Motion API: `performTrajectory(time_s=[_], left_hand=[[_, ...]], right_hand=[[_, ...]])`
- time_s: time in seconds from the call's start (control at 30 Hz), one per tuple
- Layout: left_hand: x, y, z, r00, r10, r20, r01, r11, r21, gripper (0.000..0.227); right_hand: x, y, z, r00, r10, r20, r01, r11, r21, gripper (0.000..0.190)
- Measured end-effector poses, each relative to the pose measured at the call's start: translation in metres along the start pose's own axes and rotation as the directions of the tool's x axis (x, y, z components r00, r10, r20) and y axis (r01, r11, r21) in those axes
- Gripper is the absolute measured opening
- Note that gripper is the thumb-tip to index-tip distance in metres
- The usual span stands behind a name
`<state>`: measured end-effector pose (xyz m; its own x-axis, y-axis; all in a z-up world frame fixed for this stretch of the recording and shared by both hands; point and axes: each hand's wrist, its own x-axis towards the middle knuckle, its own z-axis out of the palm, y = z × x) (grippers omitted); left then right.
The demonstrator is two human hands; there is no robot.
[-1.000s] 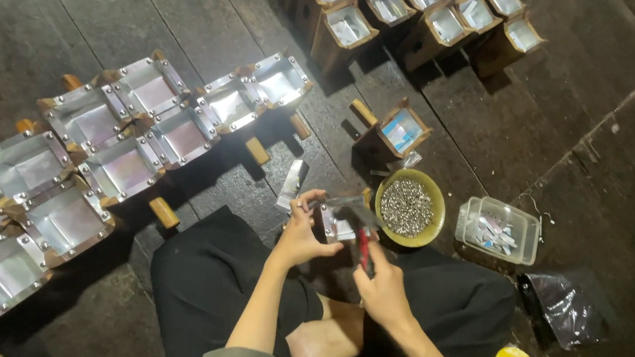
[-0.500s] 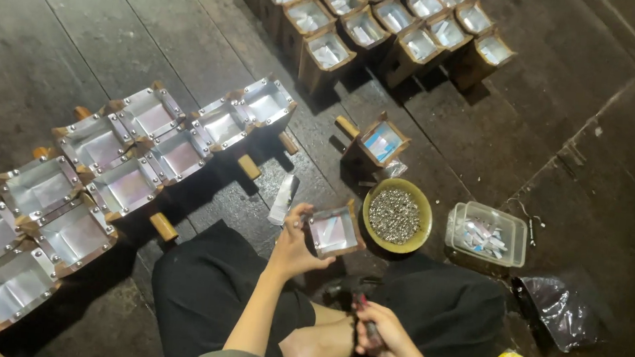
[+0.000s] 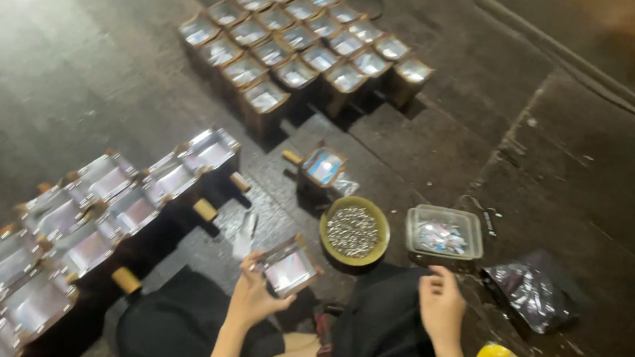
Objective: The person sits on the floor assembling small wooden boxes with metal plates. They place metal plates onto the box corners, insert small metal pins, and use a hammer to drive the pins into place. The person repeats this process for multiple boxes, moving completed units aside.
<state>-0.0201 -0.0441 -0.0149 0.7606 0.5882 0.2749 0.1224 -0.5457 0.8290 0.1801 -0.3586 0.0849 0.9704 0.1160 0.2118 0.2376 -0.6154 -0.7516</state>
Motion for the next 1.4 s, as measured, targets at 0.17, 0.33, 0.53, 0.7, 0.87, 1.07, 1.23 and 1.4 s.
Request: performTrajectory(time_s=[0.17,0.33,0.53,0.7,0.87,1.07,1.23,1.4], left_hand=[[-0.015,-0.002,0.001,0.995,-0.065,0.082,0.076,0.987,-0.138,0.121],[-0.013,-0.004,0.003,0.963,-0.24,0.123,0.252,0.963,-0.095,0.11],[0.018,0.043,-0.008,1.0,-0.024,-0.002,0.023,0.917,0.397,0.023],[0.031,0.032,0.028,0.983,-0.016,0.185,-0.146,0.55,0.822,0.046],[0.043,0.027,0.046,0.985,-0.066,0.157,-0.096,0.548,0.831,0.021],[0.037,0.032,0.045,0.993,-0.024,0.116,-0.081,0.577,0.812,0.02],[0.029,0.032,0.046,0.992,-0.064,0.111,-0.043,0.648,0.761,0.026],[0.031,0.025,0.056,0.994,-0.085,0.067,0.004,0.649,0.761,0.027]], right_hand=[[0.025,0.121,-0.008,0.984,0.174,-0.046,-0.179,0.966,-0.186,0.065],[0.031,0.154,-0.011,0.872,0.479,0.099,-0.478,0.878,-0.036,0.088],[0.013,0.166,-0.044,0.631,0.638,0.44,-0.762,0.616,0.199,0.068],[-0.004,0.208,-0.046,0.706,0.548,0.449,-0.659,0.74,0.133,0.047],[-0.011,0.173,-0.05,0.547,0.663,0.51,-0.833,0.49,0.256,0.061],[-0.008,0.169,-0.048,0.674,0.642,0.365,-0.735,0.629,0.253,0.052],[-0.009,0.146,-0.051,0.664,0.621,0.416,-0.746,0.59,0.31,0.068],[-0.003,0.159,-0.057,0.627,0.678,0.383,-0.771,0.611,0.181,0.063]])
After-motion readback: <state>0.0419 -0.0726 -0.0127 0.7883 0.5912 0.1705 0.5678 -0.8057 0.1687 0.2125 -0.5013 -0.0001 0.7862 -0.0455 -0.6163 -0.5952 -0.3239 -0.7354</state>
